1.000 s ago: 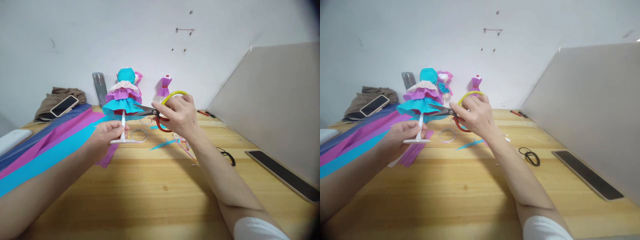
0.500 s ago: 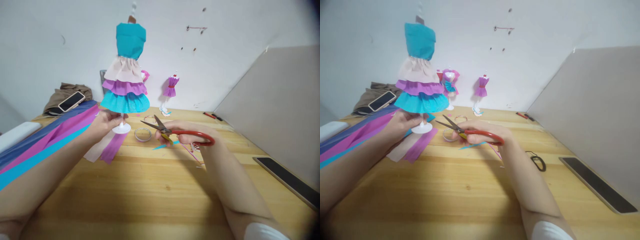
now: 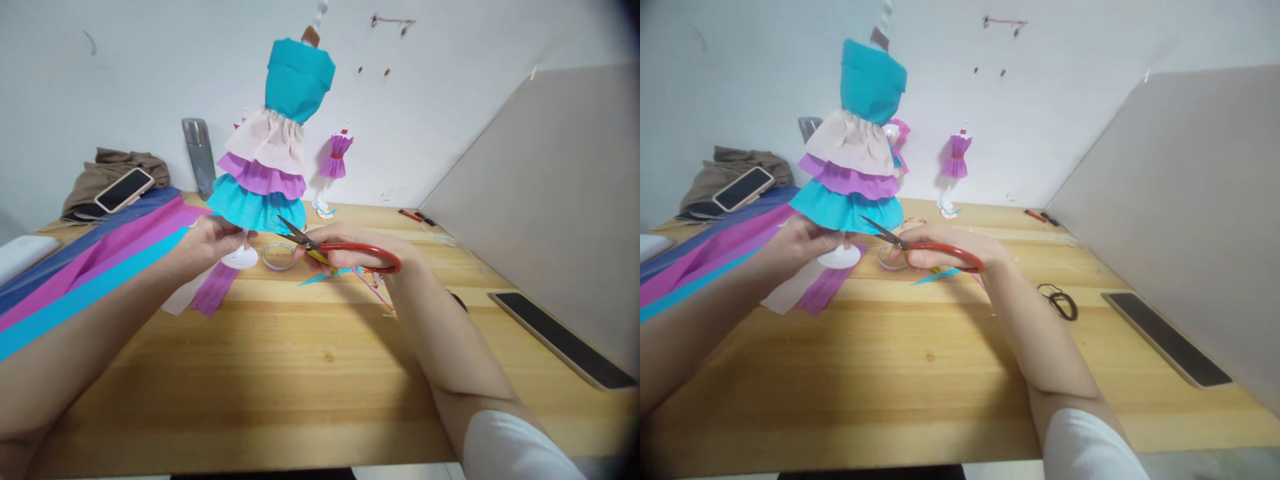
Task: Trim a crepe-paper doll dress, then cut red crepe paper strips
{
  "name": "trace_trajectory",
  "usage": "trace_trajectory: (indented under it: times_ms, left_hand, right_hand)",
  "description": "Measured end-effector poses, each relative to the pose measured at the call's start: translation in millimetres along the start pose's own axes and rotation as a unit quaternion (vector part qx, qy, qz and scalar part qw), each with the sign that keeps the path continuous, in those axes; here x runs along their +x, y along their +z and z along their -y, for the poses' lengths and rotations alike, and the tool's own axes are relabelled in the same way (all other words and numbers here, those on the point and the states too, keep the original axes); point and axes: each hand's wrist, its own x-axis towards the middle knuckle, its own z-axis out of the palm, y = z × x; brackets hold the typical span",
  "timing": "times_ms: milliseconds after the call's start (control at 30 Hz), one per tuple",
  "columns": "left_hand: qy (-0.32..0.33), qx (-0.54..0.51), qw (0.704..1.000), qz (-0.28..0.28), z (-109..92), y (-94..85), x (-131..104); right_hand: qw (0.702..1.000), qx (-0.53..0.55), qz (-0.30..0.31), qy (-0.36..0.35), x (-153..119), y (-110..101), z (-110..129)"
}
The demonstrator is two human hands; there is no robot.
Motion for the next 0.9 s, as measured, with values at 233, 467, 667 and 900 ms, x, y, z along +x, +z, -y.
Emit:
trace_trajectory:
  times_ms: [233,467,667,900]
  left_hand:
    - [0.008,0.019,1.000,0.011,15,-1.4,5]
    - [-0.001,0.023,1.000,0.003,14,0.5,6]
    - [-0.005,0.038,0.999,0.012,11,0.4,5]
    - [-0.012,0.017,1.000,0.019,7,2.9,3]
  right_hand:
    - [0.998,-0.056,0.004,0.013,1,-1,9]
    - [0.996,-0.075,0.012,0.035,1,-2,10]
    - [0.996,-0.057,-0.002,0.074,-2,2,11]
    - [0.996,-0.047,0.014,0.069,-1,1,12]
